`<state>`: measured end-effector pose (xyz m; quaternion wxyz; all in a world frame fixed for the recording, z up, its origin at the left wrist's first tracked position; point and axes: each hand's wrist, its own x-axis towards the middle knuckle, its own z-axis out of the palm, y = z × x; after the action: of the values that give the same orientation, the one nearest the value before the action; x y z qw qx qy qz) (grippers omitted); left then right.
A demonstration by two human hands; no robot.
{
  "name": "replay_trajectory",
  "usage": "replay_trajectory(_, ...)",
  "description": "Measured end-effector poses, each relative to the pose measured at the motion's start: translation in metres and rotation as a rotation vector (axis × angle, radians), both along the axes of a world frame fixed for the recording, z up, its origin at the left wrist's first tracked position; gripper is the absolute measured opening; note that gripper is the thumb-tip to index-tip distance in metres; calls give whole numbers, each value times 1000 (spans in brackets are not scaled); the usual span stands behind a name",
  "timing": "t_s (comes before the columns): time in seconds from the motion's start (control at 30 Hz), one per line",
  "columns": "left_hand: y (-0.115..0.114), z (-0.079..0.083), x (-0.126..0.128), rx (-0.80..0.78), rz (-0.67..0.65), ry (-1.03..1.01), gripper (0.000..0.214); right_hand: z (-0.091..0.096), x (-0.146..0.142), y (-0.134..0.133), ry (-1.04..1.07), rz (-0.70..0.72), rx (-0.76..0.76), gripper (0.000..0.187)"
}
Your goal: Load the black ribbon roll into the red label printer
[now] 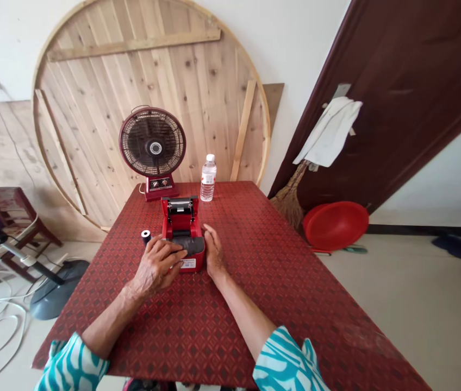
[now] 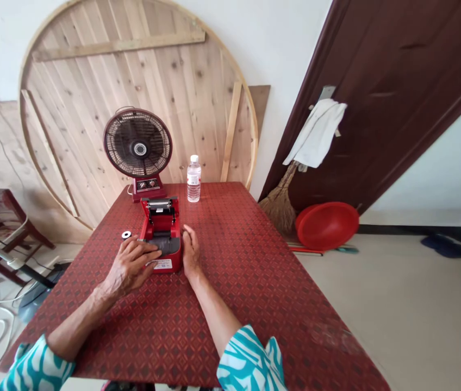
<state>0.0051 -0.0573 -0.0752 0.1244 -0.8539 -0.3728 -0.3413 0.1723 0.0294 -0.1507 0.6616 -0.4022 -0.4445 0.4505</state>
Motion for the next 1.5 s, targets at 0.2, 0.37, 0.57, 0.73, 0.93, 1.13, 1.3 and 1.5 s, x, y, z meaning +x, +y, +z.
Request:
replay_trajectory(0.2,-5,-7,0,11,4,-17,27,66,-3,59,-30,0,36,45)
replay_trajectory(0.37,-5,-9,0,-9,2,-24,27,83,-10,67,-140,13,217,40)
replay_trajectory(0.57,-7,-9,1,8,54,-55,26,66,5,13,-303,-34,296,38)
replay_trajectory(0.73,-8,-8,1,11,75,-54,27,54,12,-18,-367,39,340,36)
replay_trajectory(0.93,-8,-11,1,1,78,-49,29,37,18,-23,-505,68,448,36)
replay_trajectory(1.13,-6,-7,-8,17,66,-91,34,36,22,-21,-580,74,521,33)
replay_trajectory(1.3,-1,1,-25,-6,186,-264,30,34,13,-26,-488,17,505,32)
replay_trajectory(1.5,-5,-6,-30,-79,235,-383,24,29,4,-34,-323,-4,368,36)
